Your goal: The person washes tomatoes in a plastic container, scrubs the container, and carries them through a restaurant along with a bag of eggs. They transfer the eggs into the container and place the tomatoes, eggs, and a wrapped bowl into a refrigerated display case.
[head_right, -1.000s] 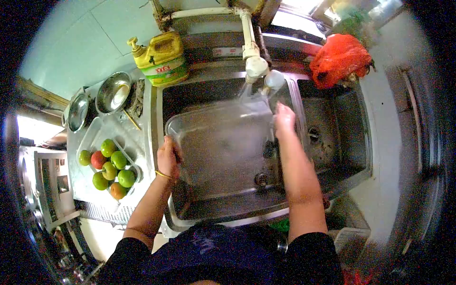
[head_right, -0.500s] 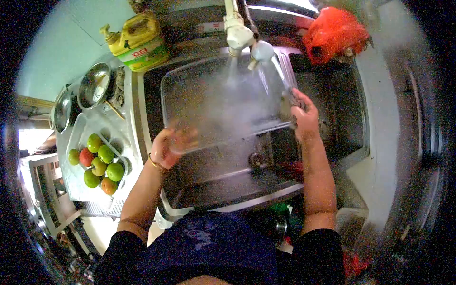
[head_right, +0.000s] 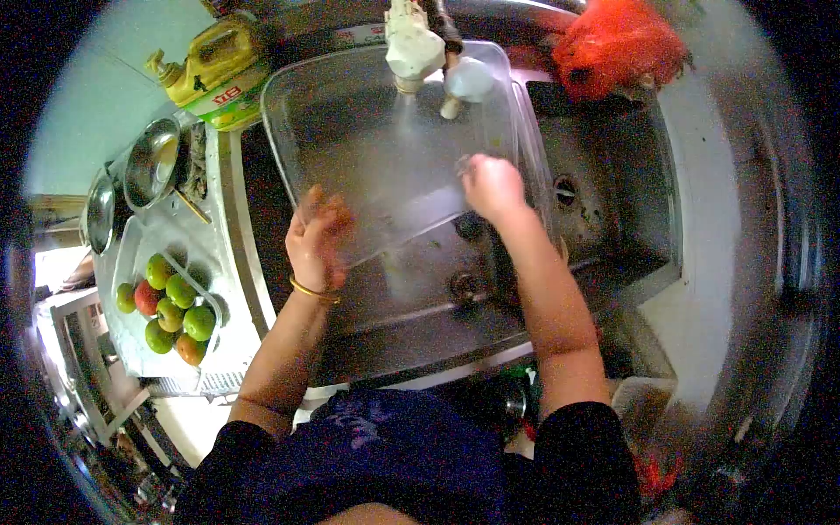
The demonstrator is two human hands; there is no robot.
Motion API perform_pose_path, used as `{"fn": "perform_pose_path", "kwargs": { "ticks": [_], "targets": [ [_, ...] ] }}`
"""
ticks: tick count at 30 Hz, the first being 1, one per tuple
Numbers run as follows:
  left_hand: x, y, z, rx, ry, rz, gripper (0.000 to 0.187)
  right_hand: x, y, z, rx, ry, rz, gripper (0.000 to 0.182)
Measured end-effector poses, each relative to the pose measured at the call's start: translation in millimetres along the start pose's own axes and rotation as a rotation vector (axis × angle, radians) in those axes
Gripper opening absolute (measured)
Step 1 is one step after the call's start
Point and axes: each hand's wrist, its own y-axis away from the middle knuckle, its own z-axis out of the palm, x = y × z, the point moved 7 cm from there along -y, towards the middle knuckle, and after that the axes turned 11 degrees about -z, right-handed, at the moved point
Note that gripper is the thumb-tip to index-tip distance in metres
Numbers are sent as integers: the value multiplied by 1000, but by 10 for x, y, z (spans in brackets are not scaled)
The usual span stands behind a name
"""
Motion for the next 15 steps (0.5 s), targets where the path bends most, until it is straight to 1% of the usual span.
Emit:
{"fn": "perform_pose_path", "kwargs": {
  "ticks": [1,2,3,5,6,7,8,10,11,12,13,14,15],
  "targets": [
    [-11,5,9,13,-18,14,52,-178,17,83,-15,-66,-52,17],
    [-25,-5,26,23,-33,28,52,-447,37,153,4,-144,-171,15],
    [-45,-7,38,32,-50,38,51,-832,90,179,21,-223,-286,15],
    [-143,-73,-2,31,-26,13,49,-1529,240,269,71,-426,-446,12],
    [-215,-156,-103,19,-16,12,48,-1718,284,165,144,-471,-482,13],
    [-179,-169,-74,6,-8,12,48,-1816,306,53,219,-516,-517,14],
    [-111,-95,-54,16,-43,94,47,-1794,314,62,204,-453,-513,14],
    [-13,-20,-4,75,-42,-11,47,-1724,293,71,163,-331,-526,16],
    [-6,11,-23,104,-43,-65,48,-1570,198,167,86,-363,-468,15],
    [-94,-83,-169,51,12,-55,50,-1359,88,208,50,-245,-443,17],
    [-38,-72,-191,46,14,-44,48,-1065,-20,242,-131,-200,-302,19],
    [4,-39,-213,45,18,-36,46,-777,-57,190,-86,-111,-216,21],
    [35,-28,-224,45,24,-24,45,-423,-132,256,-165,33,-43,17]
  ]
}}
